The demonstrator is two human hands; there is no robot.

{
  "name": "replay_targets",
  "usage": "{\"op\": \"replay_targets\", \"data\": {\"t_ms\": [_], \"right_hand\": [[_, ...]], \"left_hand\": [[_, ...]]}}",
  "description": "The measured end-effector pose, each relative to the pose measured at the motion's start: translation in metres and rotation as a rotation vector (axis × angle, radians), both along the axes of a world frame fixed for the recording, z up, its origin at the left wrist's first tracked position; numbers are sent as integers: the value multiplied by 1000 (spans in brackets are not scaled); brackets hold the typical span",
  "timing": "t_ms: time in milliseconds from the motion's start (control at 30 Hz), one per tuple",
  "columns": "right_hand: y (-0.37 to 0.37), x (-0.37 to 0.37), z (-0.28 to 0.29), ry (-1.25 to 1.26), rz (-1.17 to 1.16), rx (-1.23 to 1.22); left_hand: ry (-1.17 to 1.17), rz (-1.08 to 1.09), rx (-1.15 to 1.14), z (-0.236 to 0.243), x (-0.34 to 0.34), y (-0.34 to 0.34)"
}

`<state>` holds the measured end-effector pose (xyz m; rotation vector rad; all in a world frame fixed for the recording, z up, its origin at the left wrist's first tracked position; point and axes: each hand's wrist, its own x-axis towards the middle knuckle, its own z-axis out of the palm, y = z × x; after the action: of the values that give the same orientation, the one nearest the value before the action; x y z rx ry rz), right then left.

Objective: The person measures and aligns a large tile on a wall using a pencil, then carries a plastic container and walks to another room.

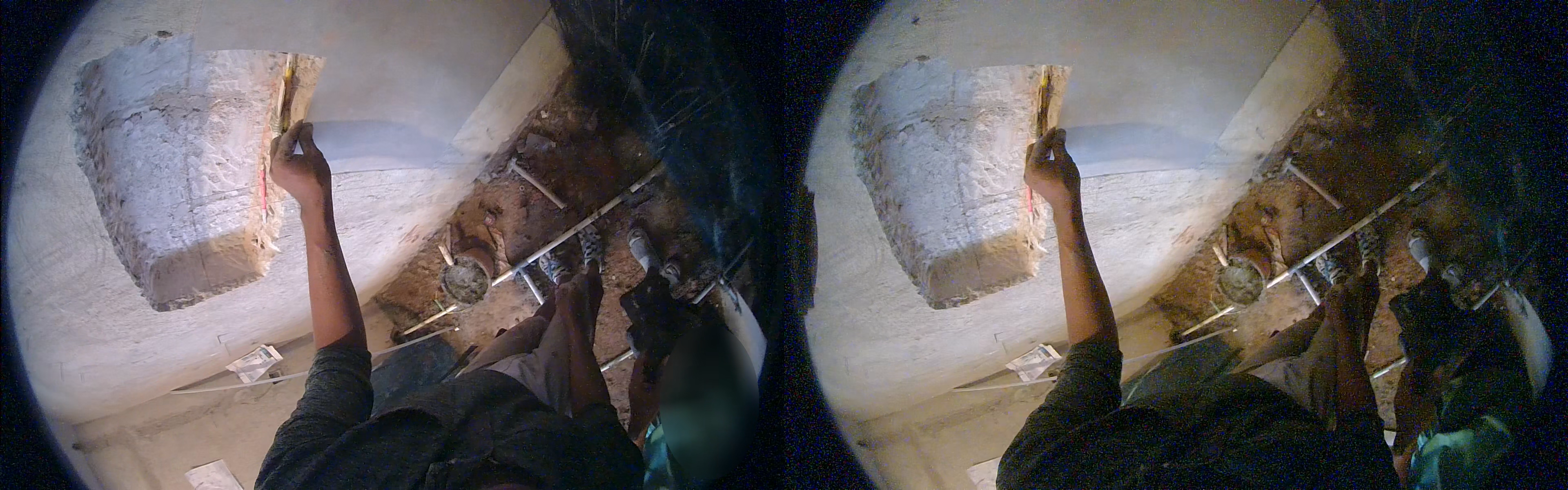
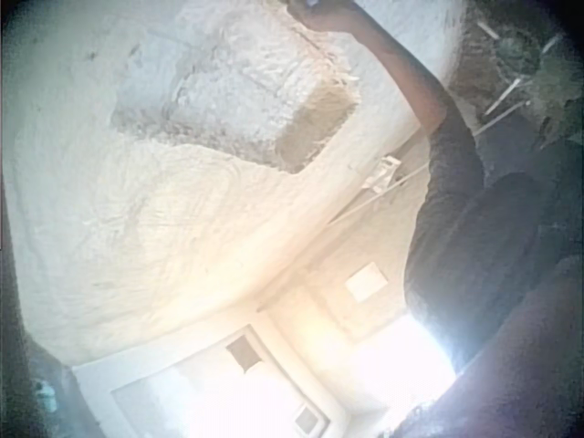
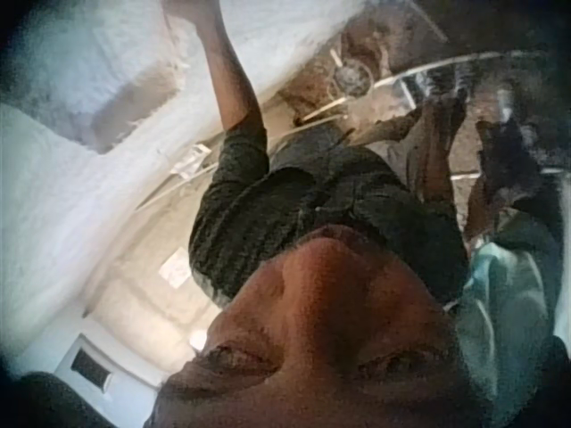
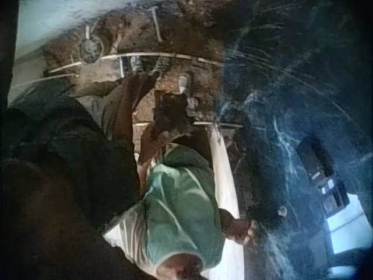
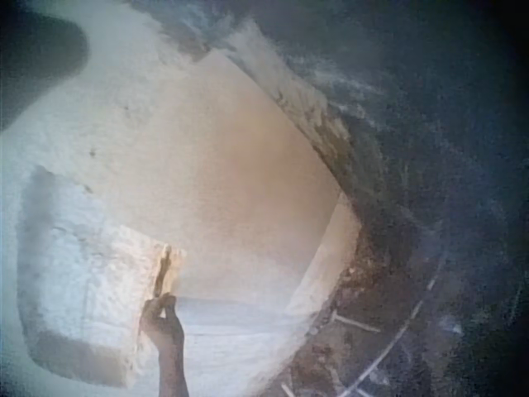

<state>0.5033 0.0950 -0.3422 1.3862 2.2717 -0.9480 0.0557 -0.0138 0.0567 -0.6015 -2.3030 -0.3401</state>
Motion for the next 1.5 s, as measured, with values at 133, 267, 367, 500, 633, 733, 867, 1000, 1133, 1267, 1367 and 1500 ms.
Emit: {"op": "replay_targets", "data": {"t_ms": [133, 267, 367, 500, 633, 733, 867, 1000, 1133, 1267, 1367, 1500], "right_hand": [[6, -2, 10, 4, 36, 16], [16, -10, 32, 10, 131, 43], [26, -29, 73, -46, 369, 92], [31, -75, 100, 270, 365, 53], [69, -154, 105, 659, 276, 35], [130, -228, 133, 1030, 250, 105], [192, -316, 256, 1196, 145, -384], [155, -352, 425, 1175, 441, 221], [134, -379, 428, 1334, 918, 419], [86, -396, 385, 1006, 1022, 130], [64, -405, 398, 1122, 1070, 271], [59, -425, 418, 892, 1122, 283]], "left_hand": [[-1, 46, 5, 4, 3, 4], [23, 26, -5, 11, 7, 4], [74, 35, -6, 8, 4, -1], [7, 81, -3, 11, 9, -14], [-31, 115, -4, 19, 12, -9], [-73, 70, 67, 25, 13, -4], [-71, 104, 25, 17, 11, -6], [-125, 168, 8, 8, 11, -23], [-128, 127, -4, 16, 12, -13], [-127, 161, -45, 13, 9, -12], [-90, 139, 3, 12, 12, -15], [-161, 166, 34, 13, 12, -11]]}}
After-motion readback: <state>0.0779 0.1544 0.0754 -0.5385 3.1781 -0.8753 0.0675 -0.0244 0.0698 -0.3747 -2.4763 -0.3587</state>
